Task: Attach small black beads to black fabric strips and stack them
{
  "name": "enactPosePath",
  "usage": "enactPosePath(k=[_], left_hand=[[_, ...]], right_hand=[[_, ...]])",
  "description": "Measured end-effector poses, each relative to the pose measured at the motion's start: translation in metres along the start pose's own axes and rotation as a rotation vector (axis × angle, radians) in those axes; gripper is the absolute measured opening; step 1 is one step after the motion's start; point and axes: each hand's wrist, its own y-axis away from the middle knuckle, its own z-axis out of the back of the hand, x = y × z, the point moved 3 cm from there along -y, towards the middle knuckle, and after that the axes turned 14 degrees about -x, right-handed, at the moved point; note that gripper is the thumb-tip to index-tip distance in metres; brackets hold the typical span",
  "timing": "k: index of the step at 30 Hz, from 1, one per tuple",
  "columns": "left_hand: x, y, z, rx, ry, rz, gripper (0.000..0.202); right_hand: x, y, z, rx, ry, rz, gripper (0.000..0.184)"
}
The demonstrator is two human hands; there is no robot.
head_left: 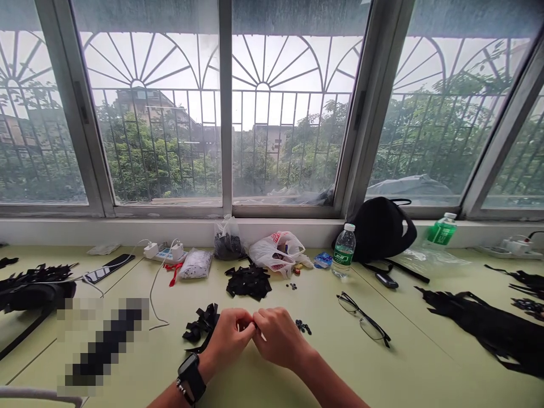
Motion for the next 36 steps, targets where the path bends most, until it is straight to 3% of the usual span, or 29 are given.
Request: enactPosePath(k=[12, 22, 31, 33, 36], left_hand=[[0.005, -0.003, 0.005, -0.15, -0.055, 0.005, 0.043], [0.008, -0.006, 0.001, -0.111, 0.078, 0.045, 0.047], [0.004, -0.006, 0.002, -0.1, -0.068, -0.044, 0.046], [0.003, -0.007, 0.006, -0.141, -0.163, -0.077, 0.045], [-0.004, -0.01, 0.024, -0.351, -0.387, -0.138, 0.04]], right_hand=[[-0.005, -0.006, 0.01, -0.092, -0.046, -0.086, 0.031], [-0.006, -0.006, 0.007, -0.088, -0.121, -0.095, 0.026], [-0.007, -0.004, -0.004, -0.086, -0.041, -0.037, 0.02], [-0.007, -0.005, -0.004, -0.071, -0.032, -0.053, 0.02], [-0.01, -0.006, 0.003, -0.035, -0.031, -0.096, 0.02]])
